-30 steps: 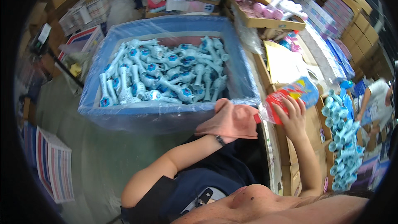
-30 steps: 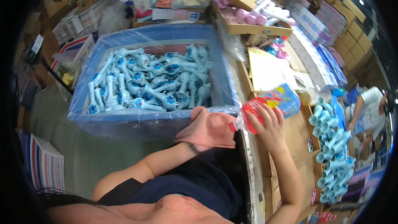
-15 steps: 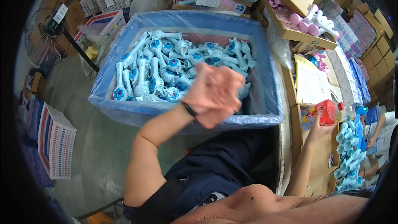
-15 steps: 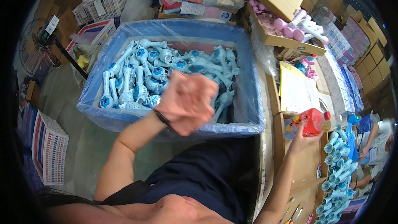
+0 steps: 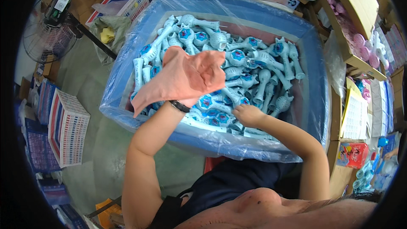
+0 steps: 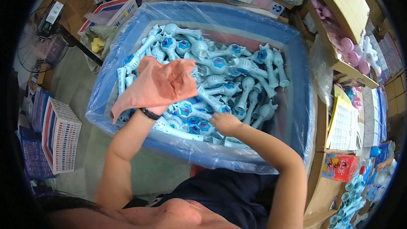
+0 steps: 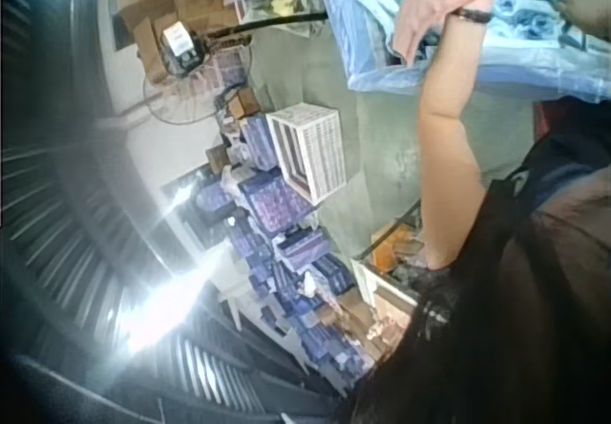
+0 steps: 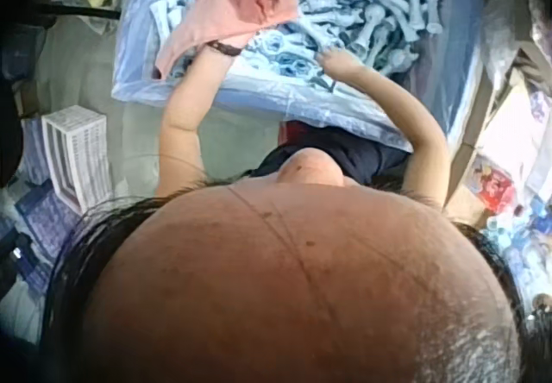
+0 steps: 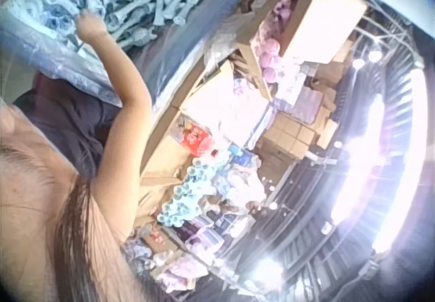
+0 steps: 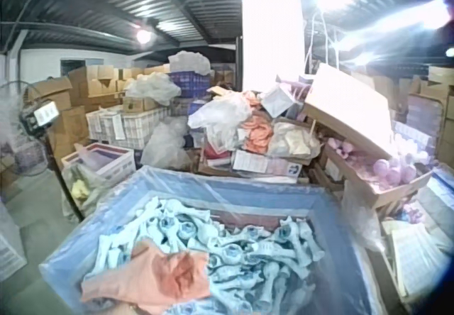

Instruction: The person assembles light blue plastic toy wands by inserting a small internal component with a screwdriver, wiping the exterior with a cloth, and placing the finished items into a bin. The person repeats this process for multiple units.

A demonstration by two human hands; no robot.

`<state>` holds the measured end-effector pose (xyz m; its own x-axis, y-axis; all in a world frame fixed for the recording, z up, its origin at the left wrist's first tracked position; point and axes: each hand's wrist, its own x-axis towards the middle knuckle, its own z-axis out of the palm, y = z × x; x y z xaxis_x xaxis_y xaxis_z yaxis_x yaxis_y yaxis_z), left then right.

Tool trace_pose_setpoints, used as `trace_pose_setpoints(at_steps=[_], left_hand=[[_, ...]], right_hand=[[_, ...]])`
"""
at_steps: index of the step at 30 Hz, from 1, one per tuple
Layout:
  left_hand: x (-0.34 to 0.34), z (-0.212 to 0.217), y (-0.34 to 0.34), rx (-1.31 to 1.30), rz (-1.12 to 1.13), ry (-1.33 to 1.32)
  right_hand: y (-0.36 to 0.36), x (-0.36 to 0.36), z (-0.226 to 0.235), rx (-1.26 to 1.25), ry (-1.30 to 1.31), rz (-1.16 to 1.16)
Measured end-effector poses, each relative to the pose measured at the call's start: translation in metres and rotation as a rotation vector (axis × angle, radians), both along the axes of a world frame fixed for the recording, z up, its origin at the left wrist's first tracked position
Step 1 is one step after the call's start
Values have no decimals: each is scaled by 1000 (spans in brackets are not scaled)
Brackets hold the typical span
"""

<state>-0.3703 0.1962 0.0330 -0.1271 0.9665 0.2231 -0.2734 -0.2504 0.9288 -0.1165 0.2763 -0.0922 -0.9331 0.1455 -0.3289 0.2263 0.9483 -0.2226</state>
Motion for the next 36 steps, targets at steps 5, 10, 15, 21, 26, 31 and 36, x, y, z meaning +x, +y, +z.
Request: trace_pose_setpoints(at_steps=[5,10,15,21,26,31,36], left_hand=[[6,17,5,-337,-191,-1038],[16,17,4,-335,-103,-953],[8,4,8,-279,-293,-1127],[1,11,13,-130,-593,-1123],[12,29,4,-455,-42,-934],[18,25,8,-448,54,-1014],[16,18,15,-325,-376,-1066]], right_hand=[[12,-104,-104,-98,76,-166],[21,-118,-137,171,-3,-125],[22,-90,-107,-194,-262,-211],[53,17,-60,-350,-633,-467],[89,94,-15,-156,-607,-591],[63,37,-12,234,252,-382],[13,-73,-82,7,63,-19]])
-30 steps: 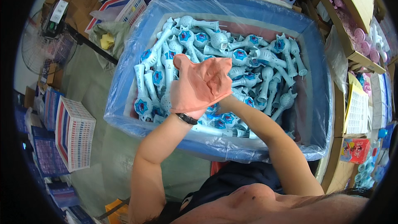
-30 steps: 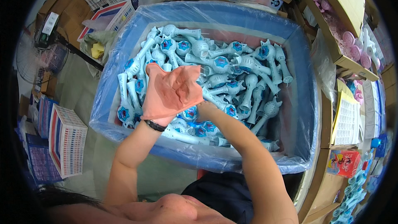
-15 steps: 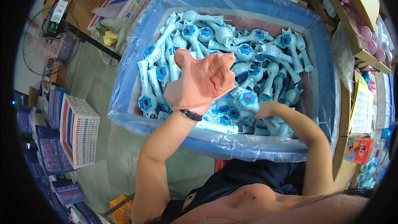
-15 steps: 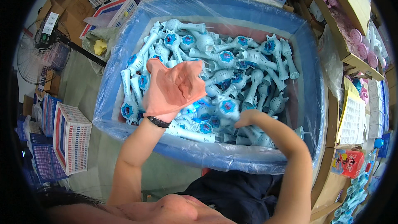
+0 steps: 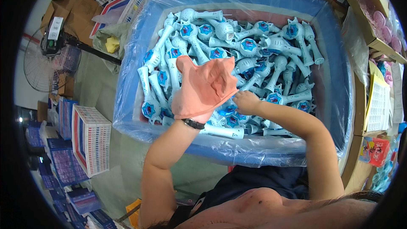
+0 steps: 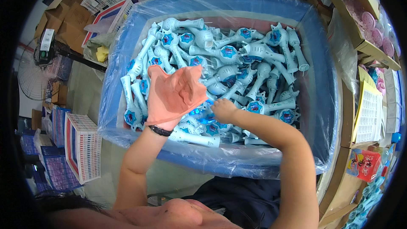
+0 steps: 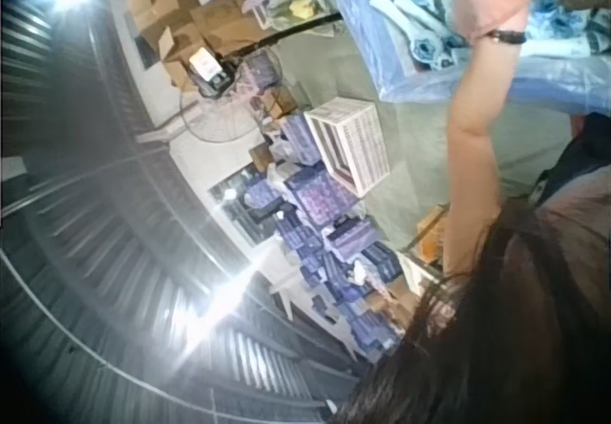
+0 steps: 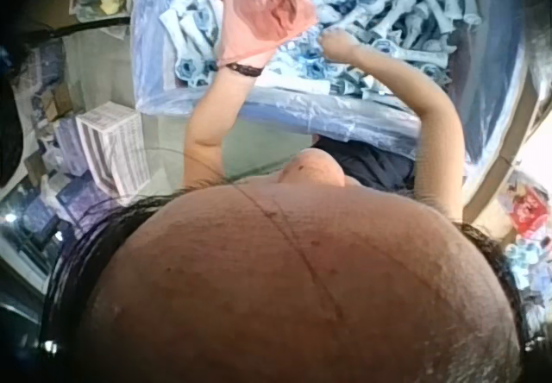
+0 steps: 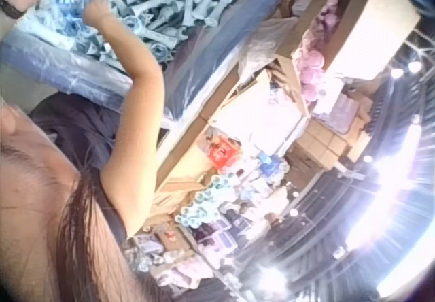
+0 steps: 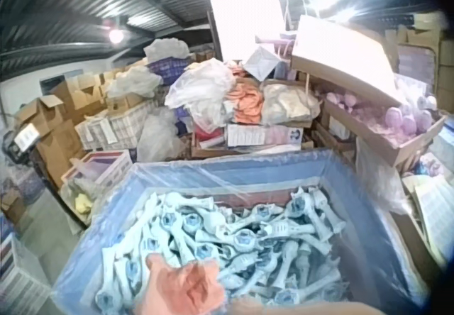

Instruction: The person assembles light blue plastic toy wands by inserting a small internal component with a screwdriver, wiping the exterior with a cloth, and placing the finished items into a bin. The person repeats this process for multiple units.

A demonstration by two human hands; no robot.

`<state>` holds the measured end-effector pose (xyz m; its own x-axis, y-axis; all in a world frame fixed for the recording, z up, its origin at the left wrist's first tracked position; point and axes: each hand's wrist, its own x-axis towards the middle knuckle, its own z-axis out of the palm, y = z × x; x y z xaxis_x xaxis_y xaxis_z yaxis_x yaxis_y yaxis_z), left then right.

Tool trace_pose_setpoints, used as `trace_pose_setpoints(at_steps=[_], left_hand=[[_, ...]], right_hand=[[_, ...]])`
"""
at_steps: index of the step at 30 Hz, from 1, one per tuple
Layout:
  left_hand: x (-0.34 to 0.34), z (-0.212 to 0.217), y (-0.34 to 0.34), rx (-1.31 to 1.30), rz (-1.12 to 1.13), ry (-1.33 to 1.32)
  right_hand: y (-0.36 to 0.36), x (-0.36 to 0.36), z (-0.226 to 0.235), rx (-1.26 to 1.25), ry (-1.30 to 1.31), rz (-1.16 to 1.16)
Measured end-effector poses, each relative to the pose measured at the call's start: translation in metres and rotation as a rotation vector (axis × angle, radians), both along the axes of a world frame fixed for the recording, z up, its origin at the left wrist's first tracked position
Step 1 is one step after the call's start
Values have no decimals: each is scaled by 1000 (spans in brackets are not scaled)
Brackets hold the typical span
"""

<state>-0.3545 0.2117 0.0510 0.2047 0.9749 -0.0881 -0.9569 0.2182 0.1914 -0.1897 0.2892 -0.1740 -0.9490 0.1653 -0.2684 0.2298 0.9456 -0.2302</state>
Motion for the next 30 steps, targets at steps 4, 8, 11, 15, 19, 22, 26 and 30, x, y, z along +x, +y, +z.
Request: trace_pose_setpoints(at_steps=[4,8,11,15,19,22,26,30], left_hand=[[5,-1,-4,-294,175,196],[2,-6,2,-173,27,62],[0,-11,2,-172,83,0],[-2,-11,-1,-237,131,142],[-3,-7,-2,-218,142,239],[-1,-2,-1,-137,84,131],[3,2,1,-299,114,142],[-1,2,7,-95,62,220]], right_hand=[[-11,-39,-56,-26,-254,-135],[-16,-25,-75,-108,23,-338],[-7,-17,-64,-151,72,-256],[14,-13,-17,-122,-34,-46],[30,28,52,71,-15,5],[44,68,99,148,-121,-64],[59,105,142,215,-342,-306],[76,140,163,301,-242,-502]])
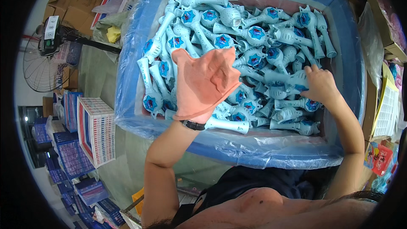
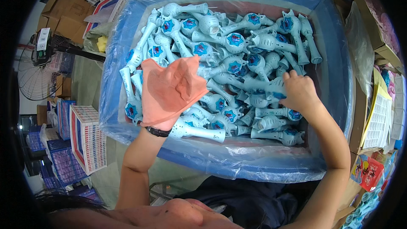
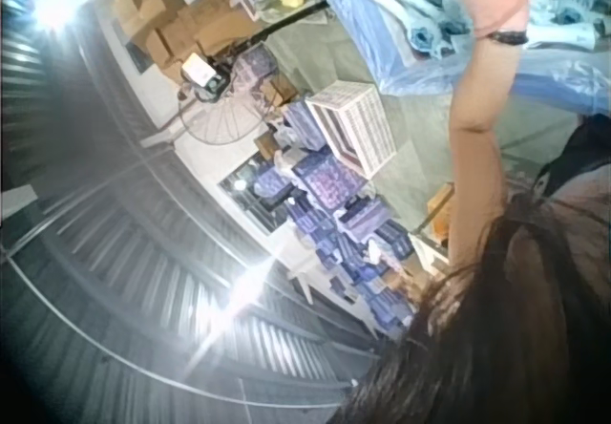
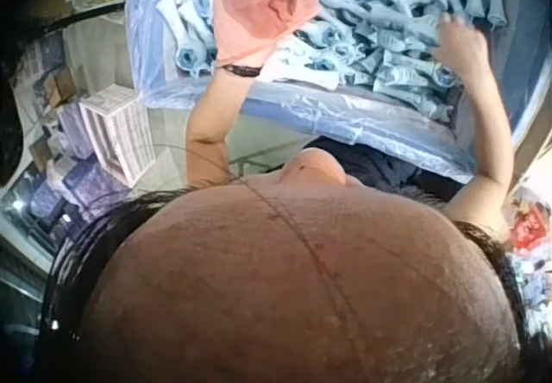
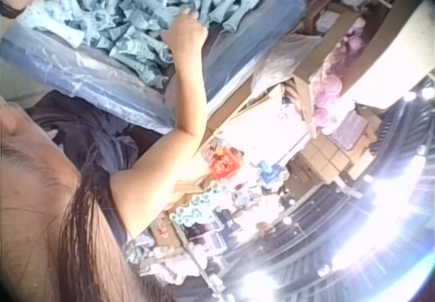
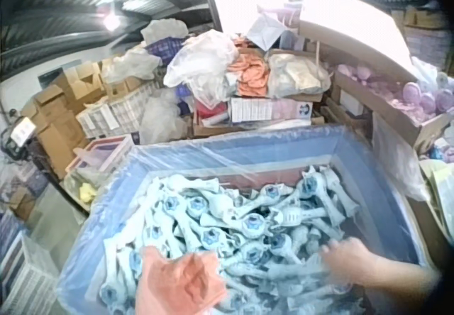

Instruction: The person assembles light blue plastic toy wands by inserting a small internal component with a screwdriver, wiping the exterior with a cloth, and placing the finished items into a bin. The person repeats this process for multiple units.

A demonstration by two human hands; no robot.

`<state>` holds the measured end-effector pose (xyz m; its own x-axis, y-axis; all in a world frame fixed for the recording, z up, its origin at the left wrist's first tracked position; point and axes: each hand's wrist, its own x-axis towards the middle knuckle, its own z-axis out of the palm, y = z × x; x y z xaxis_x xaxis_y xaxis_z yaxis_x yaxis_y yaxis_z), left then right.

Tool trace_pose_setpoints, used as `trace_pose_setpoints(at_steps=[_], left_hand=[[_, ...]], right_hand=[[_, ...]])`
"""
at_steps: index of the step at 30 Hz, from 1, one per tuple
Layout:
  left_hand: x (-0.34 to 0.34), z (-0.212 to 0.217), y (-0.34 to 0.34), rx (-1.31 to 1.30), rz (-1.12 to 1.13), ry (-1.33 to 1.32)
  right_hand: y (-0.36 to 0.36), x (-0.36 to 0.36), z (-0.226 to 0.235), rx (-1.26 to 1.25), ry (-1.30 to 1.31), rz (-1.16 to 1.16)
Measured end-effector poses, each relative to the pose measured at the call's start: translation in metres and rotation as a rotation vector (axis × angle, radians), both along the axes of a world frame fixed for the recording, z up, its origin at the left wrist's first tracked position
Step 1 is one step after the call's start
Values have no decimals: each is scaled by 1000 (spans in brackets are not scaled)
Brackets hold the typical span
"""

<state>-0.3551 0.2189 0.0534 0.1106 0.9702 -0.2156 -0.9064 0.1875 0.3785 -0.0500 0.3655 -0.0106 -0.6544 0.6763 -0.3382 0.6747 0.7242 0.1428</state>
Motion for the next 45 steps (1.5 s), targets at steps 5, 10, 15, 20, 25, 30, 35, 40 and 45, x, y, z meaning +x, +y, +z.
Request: trace_pose_setpoints(at_steps=[5,10,15,20,25,30,35,40,45], left_hand=[[-2,4,-1,-119,86,-134],[1,6,1,-106,133,-56],[-2,-3,-4,-63,57,-65],[-10,-15,-4,-44,81,-105],[-4,-15,4,-33,30,54],[73,-17,-26,-14,-21,-161],[216,-29,-49,658,-48,-413],[282,-2,-70,354,-152,-469],[312,10,-96,99,-269,-357]], right_hand=[[6,12,-1,133,-33,-105],[6,15,27,-76,93,-250],[-16,80,77,-633,829,-753],[-82,124,86,-1167,1589,-565],[-112,60,102,-1250,1812,-629],[-137,37,130,-998,2603,-558],[-229,51,94,-1079,2621,-446],[-343,121,26,-810,2057,-635],[-374,193,21,-1689,2324,-772]])
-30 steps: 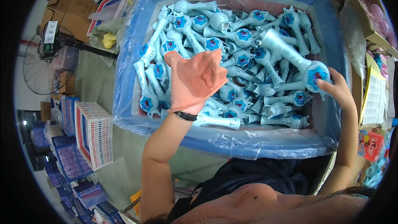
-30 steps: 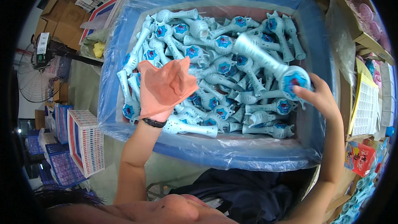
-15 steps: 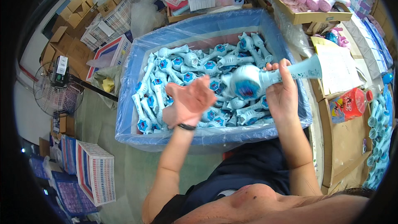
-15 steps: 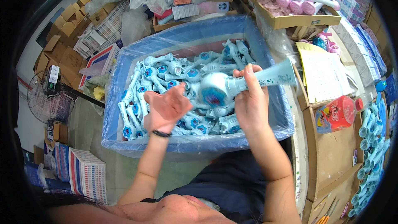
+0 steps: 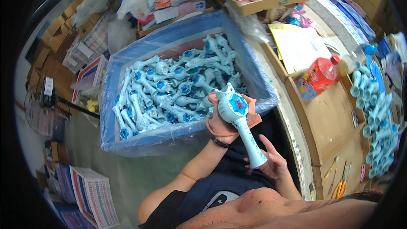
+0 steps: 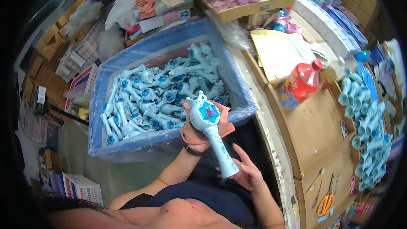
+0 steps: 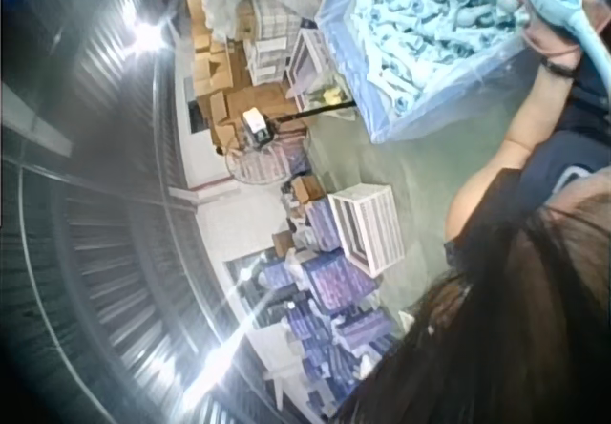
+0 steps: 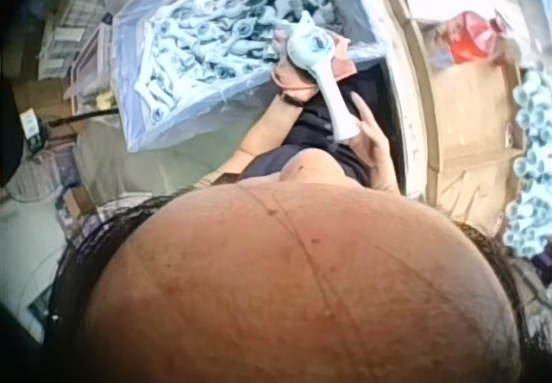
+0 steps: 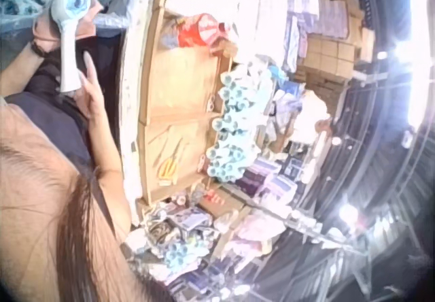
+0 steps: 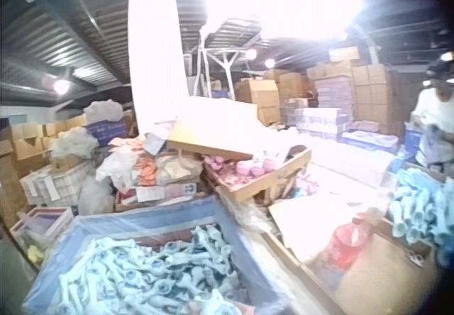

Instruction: The person assembles light blue plastic toy wands by inserting a small internal component with a screwdriver, wiping the exterior with a cloth, and placing the finished items into a bin. The person repeats this process for multiple units.

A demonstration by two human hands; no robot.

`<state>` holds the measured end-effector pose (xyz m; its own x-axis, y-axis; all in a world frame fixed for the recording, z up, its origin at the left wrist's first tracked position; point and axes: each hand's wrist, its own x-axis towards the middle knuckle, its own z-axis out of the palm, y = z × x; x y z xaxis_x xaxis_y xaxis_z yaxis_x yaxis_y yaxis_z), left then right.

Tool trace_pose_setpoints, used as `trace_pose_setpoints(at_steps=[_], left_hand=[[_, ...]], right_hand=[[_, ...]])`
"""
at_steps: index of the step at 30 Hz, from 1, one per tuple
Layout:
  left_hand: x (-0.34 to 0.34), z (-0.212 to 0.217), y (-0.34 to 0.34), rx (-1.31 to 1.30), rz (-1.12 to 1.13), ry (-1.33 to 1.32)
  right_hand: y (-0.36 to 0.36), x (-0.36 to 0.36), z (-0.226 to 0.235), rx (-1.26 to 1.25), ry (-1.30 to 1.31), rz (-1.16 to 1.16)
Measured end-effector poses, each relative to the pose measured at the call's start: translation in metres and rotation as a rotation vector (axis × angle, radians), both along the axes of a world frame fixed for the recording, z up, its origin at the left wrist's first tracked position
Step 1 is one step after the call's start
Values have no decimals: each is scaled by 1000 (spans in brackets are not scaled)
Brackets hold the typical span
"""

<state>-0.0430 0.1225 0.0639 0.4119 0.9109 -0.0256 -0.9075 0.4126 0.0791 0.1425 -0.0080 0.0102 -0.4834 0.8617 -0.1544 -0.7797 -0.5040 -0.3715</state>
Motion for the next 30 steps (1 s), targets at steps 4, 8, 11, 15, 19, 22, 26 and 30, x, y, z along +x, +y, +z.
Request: trace_pose_setpoints(at_steps=[4,8,11,15,19,22,26,30], left_hand=[[27,3,-1,188,57,253],[28,14,12,689,123,726],[17,21,1,676,-193,738],[14,21,-4,677,-181,631],[25,-4,24,920,-50,1055],[41,-48,31,380,-4,629],[38,-84,40,298,-373,-74],[31,-60,43,117,-270,297]], right_hand=[[16,-2,7,432,-1320,104],[14,-12,-1,547,-1970,13],[-10,-7,-8,434,-1174,220],[-23,-5,-12,236,-467,380],[2,-25,-13,393,-1742,-68],[21,-43,-10,297,-2000,-173],[24,-64,2,319,-2037,-300],[4,-68,9,172,-2033,-32]])
